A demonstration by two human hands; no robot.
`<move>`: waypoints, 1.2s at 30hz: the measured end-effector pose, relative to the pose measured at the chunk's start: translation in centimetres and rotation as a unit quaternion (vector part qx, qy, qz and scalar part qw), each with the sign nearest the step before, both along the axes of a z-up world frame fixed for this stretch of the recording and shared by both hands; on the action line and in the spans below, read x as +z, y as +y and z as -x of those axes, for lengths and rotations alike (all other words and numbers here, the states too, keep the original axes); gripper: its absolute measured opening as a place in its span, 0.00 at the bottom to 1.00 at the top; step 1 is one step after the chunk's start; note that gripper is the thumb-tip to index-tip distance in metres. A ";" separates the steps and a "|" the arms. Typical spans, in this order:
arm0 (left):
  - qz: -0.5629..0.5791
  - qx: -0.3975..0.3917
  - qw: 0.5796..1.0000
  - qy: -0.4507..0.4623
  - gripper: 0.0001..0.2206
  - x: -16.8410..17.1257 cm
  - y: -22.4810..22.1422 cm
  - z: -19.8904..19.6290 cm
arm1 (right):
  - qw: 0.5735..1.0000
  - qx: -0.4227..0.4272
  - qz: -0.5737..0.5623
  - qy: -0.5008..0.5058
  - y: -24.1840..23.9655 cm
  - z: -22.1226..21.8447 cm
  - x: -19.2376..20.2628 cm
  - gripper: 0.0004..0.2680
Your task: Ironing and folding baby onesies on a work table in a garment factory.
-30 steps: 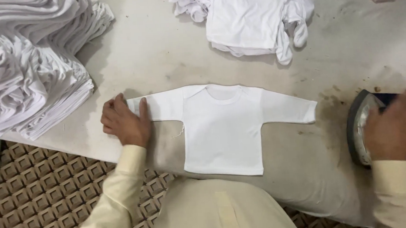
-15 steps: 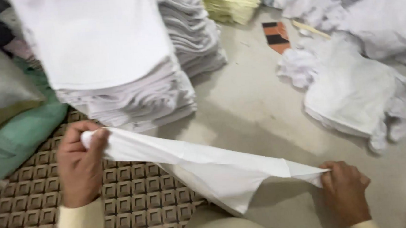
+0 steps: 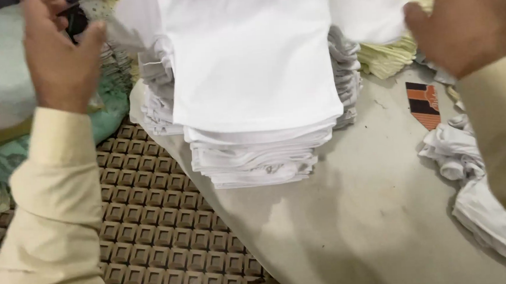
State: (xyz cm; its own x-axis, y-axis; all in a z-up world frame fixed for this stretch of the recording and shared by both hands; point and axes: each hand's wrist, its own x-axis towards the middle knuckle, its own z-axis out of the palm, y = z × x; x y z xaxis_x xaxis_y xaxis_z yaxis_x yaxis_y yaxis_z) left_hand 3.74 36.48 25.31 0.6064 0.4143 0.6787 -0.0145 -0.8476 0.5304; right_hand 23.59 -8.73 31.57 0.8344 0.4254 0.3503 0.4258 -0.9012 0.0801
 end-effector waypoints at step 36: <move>0.140 -0.192 0.931 0.277 0.07 -12.8 -35.0 21.7 | 0.983 -0.059 -0.083 0.150 -32.5 12.9 -29.0 0.13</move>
